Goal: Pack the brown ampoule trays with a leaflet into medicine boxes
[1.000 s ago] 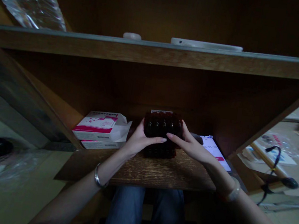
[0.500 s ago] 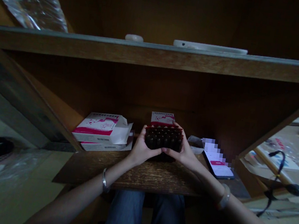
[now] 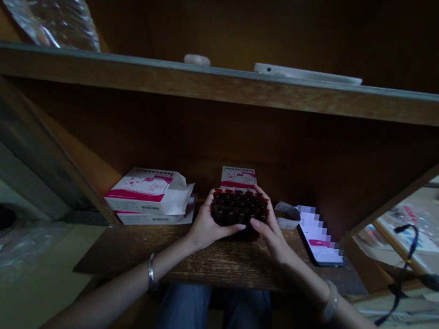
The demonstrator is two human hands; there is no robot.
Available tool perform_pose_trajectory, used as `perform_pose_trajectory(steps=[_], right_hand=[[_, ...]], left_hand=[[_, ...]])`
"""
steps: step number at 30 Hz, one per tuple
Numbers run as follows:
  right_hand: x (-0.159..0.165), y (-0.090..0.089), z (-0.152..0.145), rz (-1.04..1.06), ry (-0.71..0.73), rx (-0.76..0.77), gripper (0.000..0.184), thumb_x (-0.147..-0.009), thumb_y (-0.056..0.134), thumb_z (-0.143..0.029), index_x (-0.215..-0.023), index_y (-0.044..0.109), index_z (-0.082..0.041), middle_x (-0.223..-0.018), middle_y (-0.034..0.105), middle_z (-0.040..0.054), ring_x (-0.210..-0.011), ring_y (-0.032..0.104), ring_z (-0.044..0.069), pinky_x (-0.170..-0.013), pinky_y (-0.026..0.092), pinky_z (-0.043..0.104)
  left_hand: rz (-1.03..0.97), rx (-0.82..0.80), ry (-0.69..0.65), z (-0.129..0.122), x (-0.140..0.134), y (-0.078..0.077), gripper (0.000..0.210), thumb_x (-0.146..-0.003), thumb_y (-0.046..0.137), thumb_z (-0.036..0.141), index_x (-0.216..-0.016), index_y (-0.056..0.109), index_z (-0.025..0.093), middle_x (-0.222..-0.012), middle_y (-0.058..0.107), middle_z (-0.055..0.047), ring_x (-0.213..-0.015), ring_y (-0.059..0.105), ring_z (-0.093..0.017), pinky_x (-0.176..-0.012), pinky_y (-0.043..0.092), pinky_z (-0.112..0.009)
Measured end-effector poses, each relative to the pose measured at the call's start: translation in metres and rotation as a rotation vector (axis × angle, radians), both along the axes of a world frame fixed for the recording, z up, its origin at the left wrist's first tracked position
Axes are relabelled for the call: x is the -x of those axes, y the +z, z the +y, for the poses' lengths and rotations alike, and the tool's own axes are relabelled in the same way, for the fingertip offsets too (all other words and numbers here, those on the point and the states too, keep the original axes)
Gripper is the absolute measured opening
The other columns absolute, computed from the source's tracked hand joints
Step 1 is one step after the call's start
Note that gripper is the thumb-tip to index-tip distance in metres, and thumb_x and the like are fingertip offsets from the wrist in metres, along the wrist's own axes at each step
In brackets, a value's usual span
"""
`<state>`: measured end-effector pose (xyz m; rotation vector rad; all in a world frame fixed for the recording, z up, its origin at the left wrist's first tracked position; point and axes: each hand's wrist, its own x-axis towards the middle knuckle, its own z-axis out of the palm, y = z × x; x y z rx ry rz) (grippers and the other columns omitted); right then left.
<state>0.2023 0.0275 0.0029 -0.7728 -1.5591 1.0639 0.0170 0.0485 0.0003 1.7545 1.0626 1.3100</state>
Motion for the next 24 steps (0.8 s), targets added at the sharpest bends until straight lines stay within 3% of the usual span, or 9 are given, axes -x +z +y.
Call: perform_pose_trajectory(steps=[6,14,19,24], right_hand=[[0.004,-0.004,0.002,-0.035,-0.040,-0.025,0.072,-0.085,0.068,-0.042,-0.147,0.032,-0.033,-0.151,0.043,0.0061,-0.142,0.040,0.025,-0.120,0.033,0.046],[0.007,-0.015,0.004,-0.003,-0.111,-0.073,0.058,-0.082,0.072,-0.038,-0.133,0.045,-0.031,-0.137,0.054,0.0058,-0.131,0.051,0.025,-0.113,0.042,0.043],[0.005,-0.015,0.003,-0.012,-0.119,-0.099,0.064,-0.080,0.066,-0.024,-0.137,0.039,-0.030,-0.140,0.050,0.0074,-0.134,0.046,0.026,-0.114,0.038,0.045],[0.005,-0.013,0.004,0.081,-0.147,-0.087,0.064,-0.071,0.060,-0.013,-0.132,0.045,-0.029,-0.135,0.053,0.0060,-0.130,0.048,0.025,-0.116,0.034,0.045]], left_hand=[[-0.045,0.055,0.019,0.001,0.000,0.001,0.071,-0.058,0.086,0.048,-0.114,0.050,0.022,-0.115,0.066,-0.008,-0.111,0.064,-0.027,-0.102,0.050,-0.046],[0.006,0.010,0.044,-0.001,0.003,0.006,0.059,-0.057,0.086,0.042,-0.099,0.048,0.023,-0.095,0.062,0.000,-0.093,0.063,-0.022,-0.087,0.052,-0.039],[0.022,0.021,0.008,-0.005,0.003,0.008,0.058,-0.059,0.085,0.035,-0.101,0.047,0.023,-0.100,0.063,-0.001,-0.099,0.063,-0.022,-0.092,0.051,-0.039],[0.055,-0.010,-0.055,-0.006,0.004,0.008,0.059,-0.061,0.085,0.031,-0.107,0.049,0.023,-0.106,0.063,-0.003,-0.104,0.062,-0.023,-0.096,0.049,-0.039]])
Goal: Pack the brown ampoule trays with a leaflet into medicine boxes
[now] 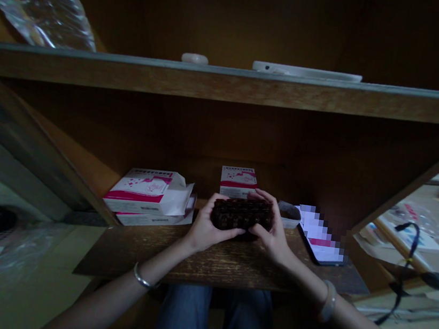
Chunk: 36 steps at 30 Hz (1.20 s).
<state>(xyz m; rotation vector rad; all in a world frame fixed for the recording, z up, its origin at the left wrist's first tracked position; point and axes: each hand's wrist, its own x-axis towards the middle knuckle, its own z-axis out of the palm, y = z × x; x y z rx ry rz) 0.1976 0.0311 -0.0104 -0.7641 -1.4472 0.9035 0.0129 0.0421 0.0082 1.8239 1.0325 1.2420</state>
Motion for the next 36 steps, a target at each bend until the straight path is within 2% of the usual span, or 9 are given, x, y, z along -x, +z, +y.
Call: perform_pose_trajectory(steps=[4,9,13,17,21,24,28,36], right_hand=[[0.001,0.003,0.000,0.009,0.030,0.005,0.055,-0.073,0.059,-0.014,-0.126,0.050,-0.027,-0.127,0.058,0.0048,-0.124,0.052,0.024,-0.111,0.038,0.044],[0.002,0.005,-0.003,-0.016,-0.019,-0.007,0.057,-0.071,0.058,-0.013,-0.125,0.049,-0.027,-0.122,0.058,0.0050,-0.117,0.055,0.024,-0.105,0.044,0.043],[0.009,0.000,-0.005,0.036,-0.192,-0.013,0.057,-0.069,0.062,-0.014,-0.123,0.045,-0.027,-0.121,0.054,0.0058,-0.116,0.054,0.023,-0.106,0.043,0.042],[0.016,-0.009,-0.001,0.178,-0.316,0.019,0.049,-0.075,0.071,-0.023,-0.114,0.042,-0.028,-0.115,0.052,0.0048,-0.111,0.056,0.021,-0.102,0.046,0.040],[0.017,-0.013,0.006,0.218,-0.312,0.050,0.047,-0.075,0.076,-0.029,-0.110,0.045,-0.027,-0.112,0.054,0.0044,-0.107,0.057,0.020,-0.101,0.047,0.039],[0.015,-0.012,0.008,0.204,-0.281,0.055,0.052,-0.072,0.076,-0.027,-0.115,0.047,-0.026,-0.116,0.056,0.0062,-0.110,0.057,0.022,-0.102,0.046,0.041],[0.014,-0.010,0.006,0.190,-0.283,0.059,0.050,-0.069,0.073,-0.023,-0.113,0.050,-0.025,-0.115,0.057,0.0067,-0.110,0.057,0.024,-0.102,0.045,0.044],[0.019,-0.005,-0.002,0.186,-0.325,-0.031,0.049,-0.066,0.070,-0.016,-0.109,0.049,-0.025,-0.107,0.055,0.0035,-0.100,0.057,0.021,-0.094,0.048,0.039]], left_hand=[[-0.021,-0.042,-0.011,0.001,0.000,-0.003,0.058,-0.062,0.084,0.029,-0.108,0.050,0.022,-0.110,0.063,-0.004,-0.107,0.062,-0.023,-0.098,0.049,-0.039],[-0.034,-0.036,-0.011,0.002,-0.001,-0.005,0.057,-0.066,0.083,0.031,-0.112,0.051,0.022,-0.112,0.064,-0.005,-0.109,0.063,-0.023,-0.100,0.049,-0.040],[-0.035,-0.044,0.009,0.004,-0.003,-0.008,0.062,-0.067,0.083,0.035,-0.117,0.047,0.022,-0.115,0.061,-0.006,-0.110,0.061,-0.024,-0.099,0.050,-0.042],[-0.103,-0.089,0.083,0.009,-0.005,-0.013,0.081,-0.066,0.085,0.033,-0.126,0.031,0.025,-0.124,0.053,-0.009,-0.118,0.057,-0.025,-0.104,0.047,-0.043],[-0.132,-0.134,0.114,0.011,-0.006,-0.017,0.085,-0.065,0.085,0.033,-0.124,0.024,0.027,-0.126,0.047,-0.009,-0.121,0.056,-0.025,-0.104,0.047,-0.042],[-0.122,-0.175,0.095,0.009,-0.007,-0.017,0.084,-0.067,0.084,0.030,-0.125,0.022,0.027,-0.125,0.048,-0.009,-0.119,0.057,-0.024,-0.103,0.047,-0.043],[-0.078,-0.189,0.083,0.005,-0.007,-0.013,0.089,-0.068,0.083,0.028,-0.131,0.021,0.026,-0.130,0.047,-0.012,-0.122,0.054,-0.026,-0.106,0.045,-0.046],[-0.012,-0.197,-0.029,0.002,-0.005,-0.004,0.096,-0.069,0.081,0.027,-0.142,0.019,0.024,-0.137,0.048,-0.015,-0.127,0.052,-0.029,-0.111,0.041,-0.050]])
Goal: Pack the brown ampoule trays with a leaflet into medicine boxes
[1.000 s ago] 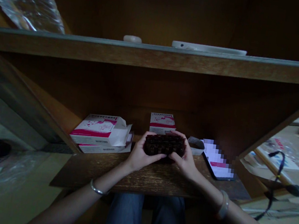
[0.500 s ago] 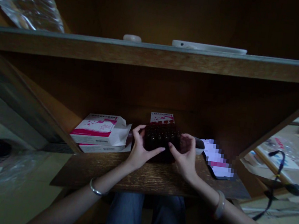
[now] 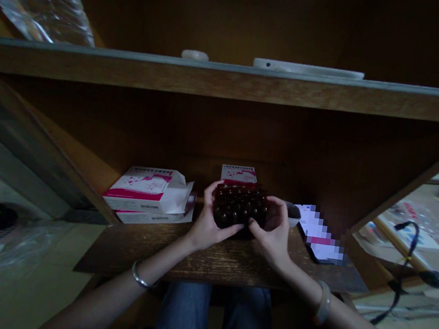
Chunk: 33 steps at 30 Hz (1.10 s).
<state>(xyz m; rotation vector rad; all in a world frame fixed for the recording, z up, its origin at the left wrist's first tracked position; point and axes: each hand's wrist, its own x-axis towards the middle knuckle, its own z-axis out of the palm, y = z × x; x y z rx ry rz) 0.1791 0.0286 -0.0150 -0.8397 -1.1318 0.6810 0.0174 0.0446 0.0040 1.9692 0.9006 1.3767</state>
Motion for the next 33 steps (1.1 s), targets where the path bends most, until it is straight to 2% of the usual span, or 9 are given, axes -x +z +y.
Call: perform_pose_trajectory(steps=[4,8,10,13,16,19,21,29,33], right_hand=[[0.002,0.000,-0.002,0.002,0.019,-0.008,0.047,-0.067,0.069,-0.016,-0.109,0.048,-0.025,-0.108,0.055,0.0037,-0.103,0.057,0.022,-0.096,0.048,0.041],[-0.001,-0.004,0.001,0.000,0.028,-0.016,0.050,-0.068,0.071,-0.018,-0.112,0.048,-0.026,-0.126,0.050,0.0067,-0.120,0.052,0.023,-0.107,0.040,0.044],[-0.004,-0.004,0.004,0.005,0.056,-0.010,0.052,-0.069,0.073,-0.019,-0.113,0.046,-0.027,-0.126,0.050,0.0065,-0.122,0.052,0.023,-0.109,0.039,0.045],[-0.008,0.002,0.008,0.023,0.104,-0.002,0.064,-0.070,0.077,-0.023,-0.122,0.042,-0.029,-0.121,0.055,0.0056,-0.118,0.056,0.022,-0.108,0.043,0.046],[-0.014,0.009,0.013,-0.026,0.166,0.015,0.070,-0.070,0.082,-0.028,-0.130,0.045,-0.028,-0.128,0.057,0.0079,-0.122,0.055,0.024,-0.111,0.041,0.047],[-0.021,0.009,0.019,-0.069,0.214,0.034,0.063,-0.070,0.083,-0.031,-0.126,0.055,-0.026,-0.132,0.058,0.0080,-0.126,0.054,0.026,-0.114,0.039,0.049],[-0.024,0.006,0.022,-0.064,0.231,0.042,0.064,-0.068,0.086,-0.031,-0.125,0.058,-0.026,-0.130,0.059,0.0071,-0.124,0.056,0.026,-0.113,0.041,0.049],[-0.026,-0.002,0.028,-0.095,0.276,0.021,0.067,-0.062,0.091,-0.026,-0.117,0.054,-0.030,-0.119,0.064,0.0022,-0.113,0.061,0.022,-0.103,0.049,0.042],[-0.027,0.000,0.029,-0.097,0.302,0.045,0.063,-0.062,0.090,-0.027,-0.113,0.053,-0.029,-0.118,0.064,0.0018,-0.113,0.062,0.021,-0.102,0.050,0.040]], left_hand=[[-0.015,0.008,-0.029,-0.001,-0.002,0.002,0.087,-0.070,0.080,0.027,-0.141,0.031,0.022,-0.131,0.055,-0.013,-0.122,0.057,-0.027,-0.106,0.046,-0.047],[-0.067,0.085,0.005,0.001,-0.003,0.001,0.075,-0.066,0.084,0.031,-0.129,0.045,0.022,-0.127,0.061,-0.010,-0.120,0.059,-0.027,-0.106,0.047,-0.046],[-0.094,0.136,0.017,0.003,-0.002,0.000,0.073,-0.064,0.086,0.033,-0.125,0.049,0.022,-0.123,0.064,-0.009,-0.118,0.061,-0.027,-0.106,0.047,-0.047],[-0.124,0.149,0.042,0.005,0.001,0.003,0.072,-0.062,0.087,0.034,-0.123,0.051,0.021,-0.120,0.065,-0.008,-0.115,0.062,-0.026,-0.104,0.048,-0.046],[-0.117,0.155,0.032,0.008,0.005,0.011,0.073,-0.060,0.088,0.034,-0.121,0.052,0.020,-0.122,0.064,-0.008,-0.116,0.061,-0.026,-0.106,0.047,-0.045],[-0.073,0.197,-0.013,0.013,0.009,0.016,0.070,-0.060,0.088,0.035,-0.119,0.053,0.020,-0.120,0.066,-0.008,-0.115,0.062,-0.026,-0.105,0.049,-0.045],[-0.045,0.225,-0.027,0.017,0.012,0.017,0.067,-0.062,0.087,0.035,-0.119,0.054,0.020,-0.119,0.066,-0.008,-0.114,0.063,-0.027,-0.104,0.049,-0.046],[0.039,0.171,-0.115,0.019,0.018,0.013,0.067,-0.069,0.081,0.032,-0.127,0.050,0.019,-0.125,0.063,-0.011,-0.120,0.060,-0.028,-0.108,0.045,-0.050],[0.030,0.208,-0.100,0.016,0.017,0.014,0.068,-0.069,0.082,0.030,-0.128,0.050,0.019,-0.127,0.063,-0.011,-0.120,0.060,-0.027,-0.109,0.044,-0.049]])
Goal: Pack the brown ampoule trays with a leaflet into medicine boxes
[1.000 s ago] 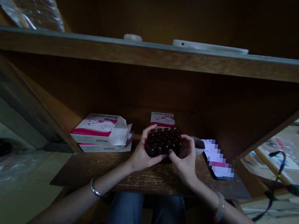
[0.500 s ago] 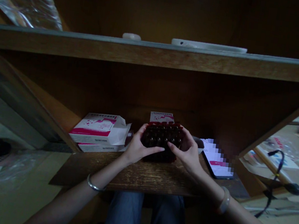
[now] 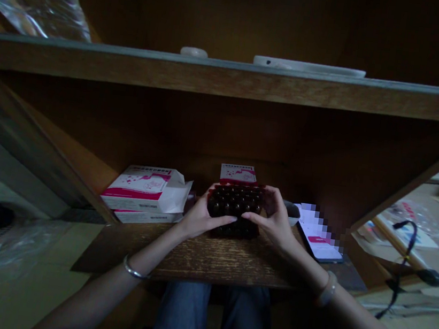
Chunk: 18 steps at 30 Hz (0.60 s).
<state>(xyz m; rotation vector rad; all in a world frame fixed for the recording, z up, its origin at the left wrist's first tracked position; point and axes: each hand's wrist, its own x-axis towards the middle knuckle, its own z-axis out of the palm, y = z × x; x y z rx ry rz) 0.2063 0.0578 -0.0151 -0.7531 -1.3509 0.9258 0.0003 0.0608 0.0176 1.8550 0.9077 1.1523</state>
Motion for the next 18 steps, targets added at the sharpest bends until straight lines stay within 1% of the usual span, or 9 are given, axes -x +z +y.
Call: perform_pose_trajectory(steps=[5,10,14,16,18], right_hand=[[-0.001,0.002,-0.001,0.010,-0.011,0.051,0.060,-0.065,0.088,-0.030,-0.114,0.053,-0.029,-0.118,0.065,0.0025,-0.113,0.063,0.021,-0.102,0.051,0.041],[-0.002,0.008,-0.004,0.005,0.018,0.033,0.059,-0.065,0.088,-0.029,-0.110,0.052,-0.029,-0.117,0.066,0.0019,-0.113,0.064,0.021,-0.100,0.053,0.040],[-0.002,0.011,-0.005,0.008,0.011,0.031,0.061,-0.061,0.090,-0.030,-0.110,0.053,-0.029,-0.119,0.067,0.0030,-0.113,0.064,0.022,-0.100,0.053,0.041],[0.000,0.014,-0.006,0.023,-0.006,0.060,0.059,-0.061,0.090,-0.032,-0.108,0.054,-0.028,-0.116,0.068,0.0030,-0.110,0.066,0.022,-0.097,0.055,0.040],[0.002,0.019,-0.008,0.041,-0.033,0.105,0.052,-0.064,0.088,-0.036,-0.104,0.056,-0.027,-0.110,0.071,0.0031,-0.104,0.068,0.022,-0.093,0.056,0.039]], left_hand=[[0.013,0.058,0.023,0.000,-0.002,-0.001,0.064,-0.069,0.083,0.032,-0.125,0.054,0.019,-0.124,0.067,-0.009,-0.116,0.063,-0.026,-0.105,0.048,-0.048],[0.034,0.049,0.019,0.002,0.001,-0.001,0.060,-0.067,0.084,0.033,-0.120,0.059,0.020,-0.119,0.070,-0.008,-0.112,0.065,-0.027,-0.102,0.051,-0.048],[0.019,0.040,0.017,0.001,0.000,0.001,0.063,-0.067,0.084,0.034,-0.122,0.058,0.020,-0.121,0.070,-0.008,-0.113,0.065,-0.027,-0.103,0.050,-0.047],[0.004,0.071,-0.001,0.000,-0.001,0.004,0.061,-0.070,0.082,0.037,-0.124,0.058,0.020,-0.121,0.070,-0.008,-0.113,0.065,-0.026,-0.103,0.051,-0.046],[-0.027,0.123,-0.024,-0.002,-0.004,0.007,0.055,-0.076,0.077,0.042,-0.123,0.060,0.019,-0.121,0.071,-0.007,-0.112,0.066,-0.025,-0.102,0.051,-0.043]])
